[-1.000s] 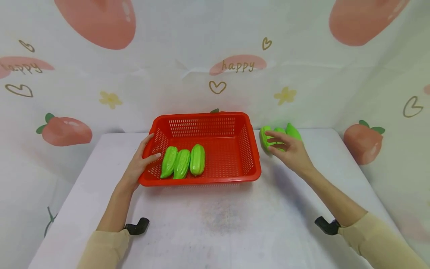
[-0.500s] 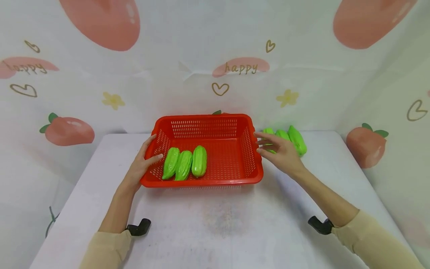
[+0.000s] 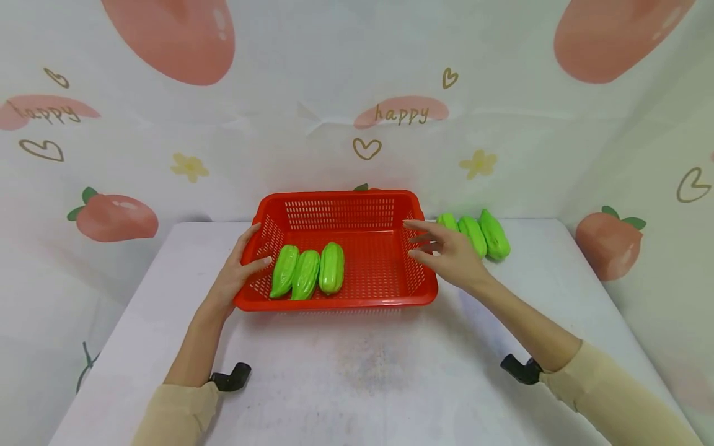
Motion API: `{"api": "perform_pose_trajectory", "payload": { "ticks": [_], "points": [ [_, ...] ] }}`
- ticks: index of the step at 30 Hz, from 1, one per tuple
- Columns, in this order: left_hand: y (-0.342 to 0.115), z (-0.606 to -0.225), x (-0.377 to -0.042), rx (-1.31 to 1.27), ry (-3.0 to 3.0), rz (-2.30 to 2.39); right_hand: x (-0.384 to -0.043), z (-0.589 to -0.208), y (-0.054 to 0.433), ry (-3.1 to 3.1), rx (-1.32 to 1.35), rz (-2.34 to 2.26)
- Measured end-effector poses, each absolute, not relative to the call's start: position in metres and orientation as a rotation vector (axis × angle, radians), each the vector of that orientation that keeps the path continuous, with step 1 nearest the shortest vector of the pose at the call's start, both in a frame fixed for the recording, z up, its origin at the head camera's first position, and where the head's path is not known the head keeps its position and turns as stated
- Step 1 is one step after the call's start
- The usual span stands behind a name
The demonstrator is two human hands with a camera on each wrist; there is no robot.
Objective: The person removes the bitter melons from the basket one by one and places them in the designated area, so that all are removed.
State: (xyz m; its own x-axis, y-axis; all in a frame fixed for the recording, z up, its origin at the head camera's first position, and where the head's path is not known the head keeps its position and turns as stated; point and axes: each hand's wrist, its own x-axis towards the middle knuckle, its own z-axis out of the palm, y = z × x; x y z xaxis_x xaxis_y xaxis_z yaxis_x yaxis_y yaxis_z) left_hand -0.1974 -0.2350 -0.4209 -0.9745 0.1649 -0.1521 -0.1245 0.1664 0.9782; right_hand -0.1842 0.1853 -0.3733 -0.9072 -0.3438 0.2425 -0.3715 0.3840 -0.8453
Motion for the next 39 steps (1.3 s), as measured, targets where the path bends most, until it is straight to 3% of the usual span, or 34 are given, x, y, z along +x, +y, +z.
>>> {"api": "perform_pose_trajectory", "payload": {
  "ticks": [39],
  "points": [
    [-0.234, -0.417, -0.198, 0.035, 2.203, 1.896, -0.203, -0.371, 0.124, -2.861, 0.628, 1.582]
  ]
}}
